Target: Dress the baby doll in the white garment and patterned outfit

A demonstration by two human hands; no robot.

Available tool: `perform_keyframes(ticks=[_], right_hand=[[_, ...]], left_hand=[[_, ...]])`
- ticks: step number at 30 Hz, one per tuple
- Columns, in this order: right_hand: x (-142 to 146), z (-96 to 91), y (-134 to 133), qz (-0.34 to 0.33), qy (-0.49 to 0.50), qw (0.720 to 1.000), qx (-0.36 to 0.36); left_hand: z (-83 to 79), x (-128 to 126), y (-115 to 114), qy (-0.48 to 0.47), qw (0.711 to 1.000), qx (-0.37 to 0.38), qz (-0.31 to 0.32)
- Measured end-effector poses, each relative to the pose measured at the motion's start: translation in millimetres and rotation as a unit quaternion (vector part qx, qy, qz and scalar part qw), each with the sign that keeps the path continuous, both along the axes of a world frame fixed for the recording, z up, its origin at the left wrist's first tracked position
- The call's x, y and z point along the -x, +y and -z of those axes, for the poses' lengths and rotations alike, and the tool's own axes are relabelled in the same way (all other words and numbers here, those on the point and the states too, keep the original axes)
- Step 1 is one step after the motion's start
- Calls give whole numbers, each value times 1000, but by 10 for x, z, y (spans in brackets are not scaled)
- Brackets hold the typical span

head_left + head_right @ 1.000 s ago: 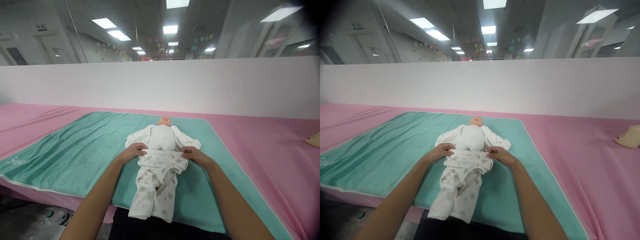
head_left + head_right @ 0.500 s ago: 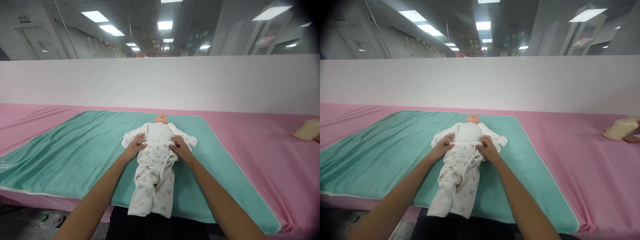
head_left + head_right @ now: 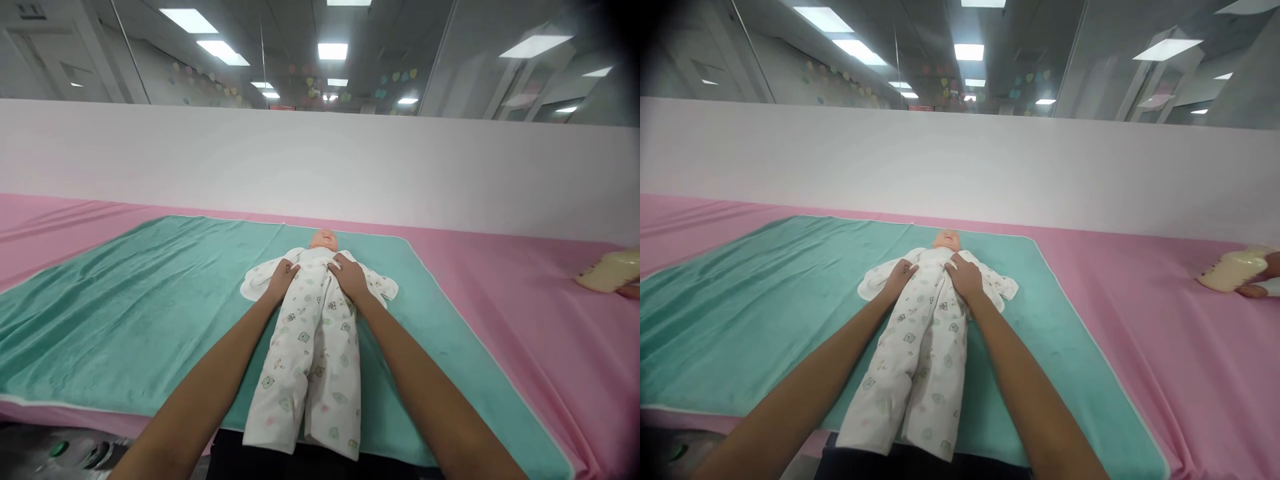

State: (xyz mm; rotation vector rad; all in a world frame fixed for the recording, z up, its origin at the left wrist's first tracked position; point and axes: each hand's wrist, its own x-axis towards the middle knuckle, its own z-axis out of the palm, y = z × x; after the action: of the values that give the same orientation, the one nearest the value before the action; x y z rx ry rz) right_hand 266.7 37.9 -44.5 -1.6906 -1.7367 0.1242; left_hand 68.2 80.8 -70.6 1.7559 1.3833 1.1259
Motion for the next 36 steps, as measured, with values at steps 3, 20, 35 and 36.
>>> perform_keyframes(ticks=[3,20,35,36], right_hand=[[-3,111,6,12,141,990,-9],[-370,236,-386,-179,334,916,130],[-197,168,151,-13,7,999,-36],[-192,208,188,-6,43,998,-34]], left_hand=[[64,20,27,-9,999,-2,-45],[-23,25,-116,-39,997,-40,62],[-82,9,-1,46,997,-55,-32],[-59,10,17,56,997,-50,-35]])
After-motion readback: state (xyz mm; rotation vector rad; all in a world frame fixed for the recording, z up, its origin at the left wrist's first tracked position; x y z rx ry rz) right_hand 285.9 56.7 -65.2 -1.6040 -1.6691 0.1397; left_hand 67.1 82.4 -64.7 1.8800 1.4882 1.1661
